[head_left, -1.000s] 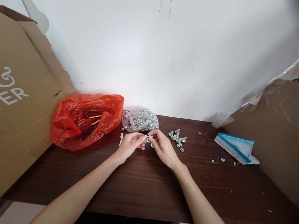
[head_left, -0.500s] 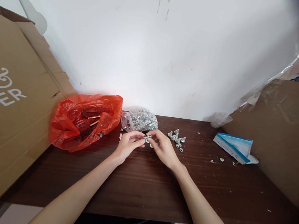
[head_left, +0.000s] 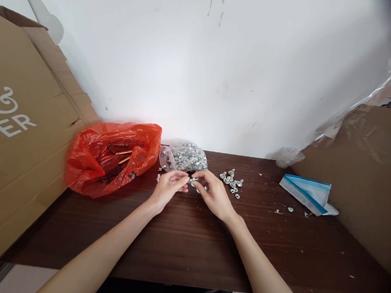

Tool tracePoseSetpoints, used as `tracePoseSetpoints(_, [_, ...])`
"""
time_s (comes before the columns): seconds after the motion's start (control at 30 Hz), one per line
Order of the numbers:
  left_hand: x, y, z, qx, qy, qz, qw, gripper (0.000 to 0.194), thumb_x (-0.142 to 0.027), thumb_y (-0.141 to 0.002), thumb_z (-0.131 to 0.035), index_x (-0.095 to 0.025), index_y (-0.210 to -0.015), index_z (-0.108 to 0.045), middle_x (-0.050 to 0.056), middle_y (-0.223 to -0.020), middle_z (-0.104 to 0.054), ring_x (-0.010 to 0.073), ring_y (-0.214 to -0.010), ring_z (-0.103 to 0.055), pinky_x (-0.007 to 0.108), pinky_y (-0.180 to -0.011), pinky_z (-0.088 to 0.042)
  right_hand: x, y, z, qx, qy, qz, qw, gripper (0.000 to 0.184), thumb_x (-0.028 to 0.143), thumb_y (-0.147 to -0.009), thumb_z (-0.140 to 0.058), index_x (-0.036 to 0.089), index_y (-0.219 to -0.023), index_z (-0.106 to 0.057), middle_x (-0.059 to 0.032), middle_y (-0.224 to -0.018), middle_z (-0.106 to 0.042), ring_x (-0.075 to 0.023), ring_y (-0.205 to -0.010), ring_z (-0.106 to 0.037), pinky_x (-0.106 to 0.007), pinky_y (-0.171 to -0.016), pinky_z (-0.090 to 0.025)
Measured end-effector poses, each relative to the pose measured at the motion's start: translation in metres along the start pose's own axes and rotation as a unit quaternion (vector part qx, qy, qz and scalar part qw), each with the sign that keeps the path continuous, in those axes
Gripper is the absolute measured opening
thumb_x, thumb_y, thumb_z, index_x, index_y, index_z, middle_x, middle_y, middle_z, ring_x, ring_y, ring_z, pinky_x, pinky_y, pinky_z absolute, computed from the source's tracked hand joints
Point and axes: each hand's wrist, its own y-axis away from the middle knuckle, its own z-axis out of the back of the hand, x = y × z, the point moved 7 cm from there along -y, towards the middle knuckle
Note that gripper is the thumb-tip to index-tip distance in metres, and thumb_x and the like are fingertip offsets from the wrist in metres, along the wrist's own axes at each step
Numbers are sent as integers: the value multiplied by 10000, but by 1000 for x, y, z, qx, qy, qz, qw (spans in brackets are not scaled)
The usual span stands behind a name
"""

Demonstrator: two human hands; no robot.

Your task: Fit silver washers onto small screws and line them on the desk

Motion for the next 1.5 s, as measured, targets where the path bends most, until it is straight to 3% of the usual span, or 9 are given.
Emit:
tracePoseSetpoints(0.1, [3,0,-2,15,-3,16,1000,320,-360,-675,-733,-99,-837,-643,52,-757,-649,125,-651,-602,304,-672,-521,0,0,1,-2,0,1,1000,140,211,-886,-499,215,-1010,-562,-48,-964,-615,-179,-824,-577,-310,-750,-468])
tracePoseSetpoints(0.23, [-1,0,-3,19,-5,-10,1000,341,-306,-628,-777,-118,-880,-646,49,-828,-653,128,-698,-607,295,-688,-522,1,0,2,-8,-1,0,1000,137,237,-890,-496,217,-1007,-565,-56,-967,-617,-186,-823,-580,-324,-745,-477])
tracePoseSetpoints(0.4, [3,0,-3,23,1,16,1000,334,-381,-686,-724,-98,-844,-642,56,-737,-642,133,-669,-601,307,-669,-521,1,0,1,-7,0,5,1000,127,227,-883,-509,215,-994,-569,-52,-948,-623,-184,-815,-583,-320,-744,-477])
tracePoseSetpoints(0.57, [-5,1,-4,28,-16,-29,999,333,-300,-626,-774,-133,-877,-633,40,-847,-622,148,-781,-597,300,-689,-533,2,0,1,-6,-3,0,1000,127,215,-875,-523,216,-990,-576,-41,-956,-631,-173,-788,-587,-306,-735,-475])
tracePoseSetpoints(0.77, [0,1,-3,26,-19,-3,999,333,-380,-686,-719,-121,-874,-626,41,-788,-603,133,-724,-576,292,-647,-539,4,0,2,-6,1,7,1000,123,204,-870,-526,215,-978,-586,-40,-927,-632,-173,-784,-585,-303,-724,-476])
tracePoseSetpoints(0.93, [-5,1,-3,33,-13,-34,999,330,-322,-667,-744,-147,-920,-623,40,-884,-597,162,-858,-573,324,-717,-553,5,0,1,-6,4,10,1000,132,205,-867,-523,219,-979,-591,-44,-943,-638,-179,-815,-591,-303,-715,-482])
tracePoseSetpoints(1.1, [1,0,-2,32,-7,3,999,314,-371,-674,-732,-114,-828,-637,42,-787,-601,144,-766,-576,338,-709,-553,5,0,1,-5,6,13,1000,128,215,-868,-518,220,-968,-597,-48,-937,-641,-183,-810,-594,-309,-709,-485])
tracePoseSetpoints(1.33, [0,1,-3,27,-3,-5,1000,318,-348,-688,-720,-125,-899,-636,45,-822,-603,144,-772,-570,326,-696,-547,4,1,1,-6,-1,11,1000,123,215,-870,-523,217,-974,-589,-48,-938,-636,-184,-804,-592,-319,-733,-482])
tracePoseSetpoints(1.5, [-7,2,-6,49,-36,-54,997,319,-253,-649,-752,-146,-926,-636,44,-869,-612,151,-825,-572,289,-717,-513,4,1,3,-11,-2,7,1000,128,222,-871,-524,219,-982,-588,-48,-952,-640,-178,-770,-594,-317,-711,-488])
